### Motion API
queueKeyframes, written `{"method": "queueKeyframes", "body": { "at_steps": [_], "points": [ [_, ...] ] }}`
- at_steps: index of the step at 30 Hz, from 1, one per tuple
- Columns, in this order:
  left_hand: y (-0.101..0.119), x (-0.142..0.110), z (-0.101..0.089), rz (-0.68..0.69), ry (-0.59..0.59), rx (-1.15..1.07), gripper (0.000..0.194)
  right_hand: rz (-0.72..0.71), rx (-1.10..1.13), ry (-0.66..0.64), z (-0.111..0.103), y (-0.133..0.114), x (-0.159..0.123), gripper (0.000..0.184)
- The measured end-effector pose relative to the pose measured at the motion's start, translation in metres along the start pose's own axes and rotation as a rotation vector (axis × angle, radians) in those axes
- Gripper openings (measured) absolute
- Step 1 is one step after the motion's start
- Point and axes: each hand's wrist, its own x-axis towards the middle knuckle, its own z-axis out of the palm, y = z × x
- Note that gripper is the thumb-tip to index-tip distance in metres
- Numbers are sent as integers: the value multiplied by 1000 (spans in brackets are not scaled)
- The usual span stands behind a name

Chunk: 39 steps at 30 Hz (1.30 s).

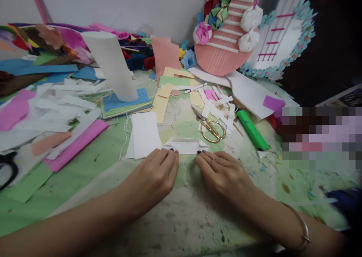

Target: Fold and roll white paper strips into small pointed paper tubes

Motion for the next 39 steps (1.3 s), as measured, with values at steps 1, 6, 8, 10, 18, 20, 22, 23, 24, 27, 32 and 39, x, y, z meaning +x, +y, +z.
{"method": "queueKeyframes", "body": {
  "at_steps": [1,6,8,10,18,20,22,23,24,27,32,39],
  "points": [
    [-1,0,-1,1,-5,-6,32,3,4,-5,0,0,-1,23],
    [-6,1,-6,13,-34,-75,29,25,10,-61,-1,1,1,25],
    [-6,2,-7,9,-28,-101,29,36,27,-69,-2,1,3,26],
    [-6,3,-8,1,-20,-118,28,47,53,-69,-3,2,4,25],
    [-16,-7,12,-57,246,-307,19,134,239,188,8,14,3,17],
    [-19,-9,16,-117,331,-394,15,137,267,206,12,19,3,15],
    [-23,-8,18,-201,386,-464,12,145,297,201,14,23,5,13],
    [-25,-7,18,-252,395,-494,11,156,316,199,14,25,5,13],
    [-27,-5,18,-304,396,-525,10,172,340,200,15,26,6,12],
    [-31,1,19,-428,368,-639,8,252,446,195,16,29,11,14],
    [-33,7,22,-471,278,-701,13,336,516,147,18,32,16,18],
    [-36,6,24,-469,224,-596,18,329,457,153,19,35,15,4]
  ]
}}
